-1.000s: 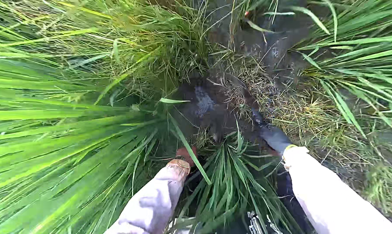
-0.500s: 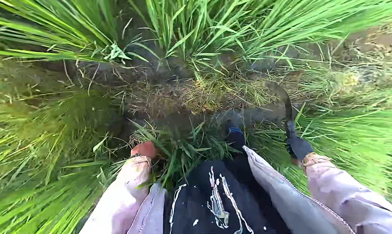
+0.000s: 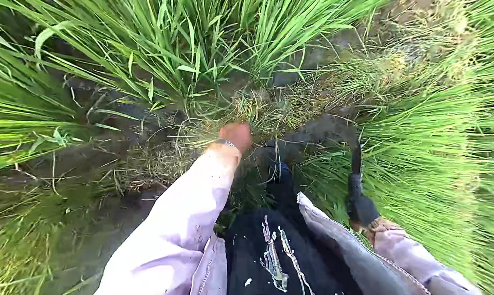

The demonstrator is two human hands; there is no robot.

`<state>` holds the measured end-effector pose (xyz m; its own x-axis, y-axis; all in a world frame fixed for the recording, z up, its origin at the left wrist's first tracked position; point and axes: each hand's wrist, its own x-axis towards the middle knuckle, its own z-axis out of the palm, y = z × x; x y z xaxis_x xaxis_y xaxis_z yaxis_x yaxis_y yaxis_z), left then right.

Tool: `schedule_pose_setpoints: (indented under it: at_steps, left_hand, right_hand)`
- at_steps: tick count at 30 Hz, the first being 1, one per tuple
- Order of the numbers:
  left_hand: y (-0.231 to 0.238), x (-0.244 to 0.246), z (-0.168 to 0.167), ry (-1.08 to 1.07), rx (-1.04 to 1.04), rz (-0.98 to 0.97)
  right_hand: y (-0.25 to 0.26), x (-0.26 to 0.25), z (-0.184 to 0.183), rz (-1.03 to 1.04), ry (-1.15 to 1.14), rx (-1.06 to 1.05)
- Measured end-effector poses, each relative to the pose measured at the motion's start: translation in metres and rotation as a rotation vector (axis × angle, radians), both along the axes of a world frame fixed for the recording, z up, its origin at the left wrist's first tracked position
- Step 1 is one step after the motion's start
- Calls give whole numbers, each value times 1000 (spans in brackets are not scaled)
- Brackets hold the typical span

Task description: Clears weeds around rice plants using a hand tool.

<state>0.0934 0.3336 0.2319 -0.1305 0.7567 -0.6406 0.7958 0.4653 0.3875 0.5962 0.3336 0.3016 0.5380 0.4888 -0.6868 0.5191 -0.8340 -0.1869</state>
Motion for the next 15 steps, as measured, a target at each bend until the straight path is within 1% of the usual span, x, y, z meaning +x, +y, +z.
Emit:
schedule_pose_setpoints:
  at_steps: [2, 4, 6, 7, 8, 10, 11, 13, 15]
  left_hand:
    - [26, 11, -17, -20, 2, 22]
    - [36, 17, -59, -16, 41, 97]
    - [23, 21, -108, 11, 81, 142]
    - [11, 19, -120, 21, 87, 124]
    - [-9, 13, -123, 13, 105, 126]
    - [-67, -8, -117, 0, 123, 192]
    - [-106, -19, -116, 7, 96, 246]
    - [-201, -40, -116, 18, -40, 401]
    - [-309, -55, -106, 33, -206, 617]
  right_hand:
    - [1, 1, -4, -14, 12, -5]
    - [2, -1, -9, -23, 41, -9]
    - [3, -7, -10, -21, 70, -17]
    - [4, -13, -9, -11, 86, -19]
    - [6, -17, -11, 9, 106, -23]
    - [9, -35, -13, 109, 108, -61]
    - [10, -49, -12, 190, 91, -94]
    - [13, -77, -8, 390, 43, -167]
    - [18, -98, -7, 580, 36, -208]
